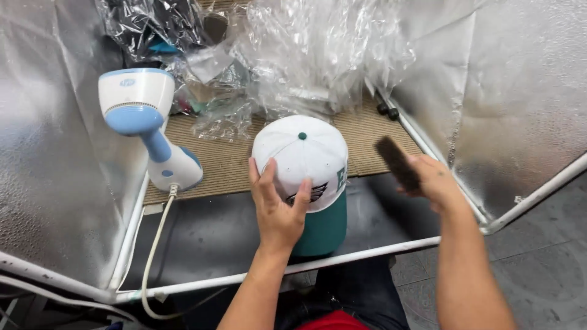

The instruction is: Brushing and steaming a baseball cap to clean and reshape it for processing.

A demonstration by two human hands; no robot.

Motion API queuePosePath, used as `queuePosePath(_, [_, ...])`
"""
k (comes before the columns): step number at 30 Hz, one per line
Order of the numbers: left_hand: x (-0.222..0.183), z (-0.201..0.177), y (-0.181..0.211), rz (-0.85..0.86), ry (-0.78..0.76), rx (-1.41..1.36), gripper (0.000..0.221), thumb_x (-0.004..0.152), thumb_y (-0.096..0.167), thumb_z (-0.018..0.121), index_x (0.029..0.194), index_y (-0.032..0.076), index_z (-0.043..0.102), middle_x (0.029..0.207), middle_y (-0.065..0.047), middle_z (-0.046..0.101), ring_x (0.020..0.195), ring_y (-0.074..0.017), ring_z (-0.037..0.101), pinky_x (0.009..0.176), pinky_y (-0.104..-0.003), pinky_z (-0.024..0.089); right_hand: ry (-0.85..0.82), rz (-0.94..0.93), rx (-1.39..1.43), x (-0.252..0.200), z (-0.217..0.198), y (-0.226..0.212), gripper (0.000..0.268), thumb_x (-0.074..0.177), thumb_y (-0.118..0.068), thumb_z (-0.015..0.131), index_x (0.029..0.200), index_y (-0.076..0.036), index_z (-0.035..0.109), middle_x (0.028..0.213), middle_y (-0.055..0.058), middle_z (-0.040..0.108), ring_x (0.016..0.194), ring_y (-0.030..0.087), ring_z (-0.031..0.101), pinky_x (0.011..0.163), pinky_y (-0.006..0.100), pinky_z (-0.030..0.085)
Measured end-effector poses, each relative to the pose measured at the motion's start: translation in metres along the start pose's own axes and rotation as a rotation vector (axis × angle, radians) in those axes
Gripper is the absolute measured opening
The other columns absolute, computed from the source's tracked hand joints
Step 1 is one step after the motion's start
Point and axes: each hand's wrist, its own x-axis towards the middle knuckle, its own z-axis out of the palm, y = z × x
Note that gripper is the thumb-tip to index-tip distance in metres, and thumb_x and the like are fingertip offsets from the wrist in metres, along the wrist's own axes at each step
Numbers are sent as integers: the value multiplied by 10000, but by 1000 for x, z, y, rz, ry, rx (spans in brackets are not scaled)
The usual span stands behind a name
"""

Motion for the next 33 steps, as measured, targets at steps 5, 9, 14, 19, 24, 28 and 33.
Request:
queuePosePath(5, [2, -7, 4, -87, -104, -44, 665, 933, 458, 681, 1477, 251, 359, 1690, -270, 126, 1592, -442, 106, 1144, -646, 366, 259, 192, -349, 24, -54, 44, 273, 929, -438, 656, 1058, -207, 721, 889, 21, 572, 857, 211, 496, 740, 449, 372])
queuePosePath(9, [0, -12, 4, -96, -127, -60, 678, 941, 489, 674, 1505, 290, 354, 1702, -251, 111, 1597, -429, 109, 1152, -638, 358, 317, -69, -831, 79, -90, 110, 300, 1001, -378, 592, 1109, -150, 754, 964, 204, 755, 907, 411, 676, 777, 494, 485])
queuePosePath(14, [5, -24, 16, -248, -194, -79, 768, 884, 533, 686, 1522, 311, 319, 1704, -239, 108, 1598, -402, 92, 1145, -632, 321, 492, -309, -1009, 37, -61, 68, 251, 1061, -299, 579, 1120, -144, 767, 1052, 173, 725, 962, 405, 681, 788, 510, 532])
queuePosePath(19, [28, -33, 2, -451, -156, -109, 940, 831, 594, 650, 1554, 102, 306, 1658, -177, 232, 1531, -340, 271, 1212, -483, 284, 15, -181, -356, -58, 46, -64, 412, 992, -356, 590, 1259, -51, 662, 1170, 126, 696, 908, 282, 703, 845, 373, 500])
queuePosePath(24, [46, -45, -4, -863, -280, -472, 1125, 675, 656, 649, 1620, 210, 230, 1669, -70, 321, 1524, -234, 347, 1219, -411, 324, -416, 141, -119, -82, 109, -99, 914, 783, -603, 359, 1628, -295, 202, 1621, 0, 415, 1428, 278, 478, 1058, 480, 446])
queuePosePath(28, [39, -47, 3, -797, -301, -386, 1103, 673, 692, 633, 1583, 176, 285, 1633, -76, 373, 1501, -247, 376, 1193, -434, 364, -391, 66, -66, -77, 116, -94, 883, 760, -641, 347, 1539, -225, 369, 1523, -1, 490, 1399, 241, 480, 1058, 484, 416])
queuePosePath(33, [25, -43, 31, -718, -223, -177, 1041, 761, 680, 749, 1548, 156, 312, 1569, -262, 336, 1463, -450, 376, 1196, -553, 341, -427, -172, 43, -34, 114, -83, 795, 939, -613, 394, 1571, -133, 420, 1462, 299, 506, 1278, 529, 503, 1045, 680, 367])
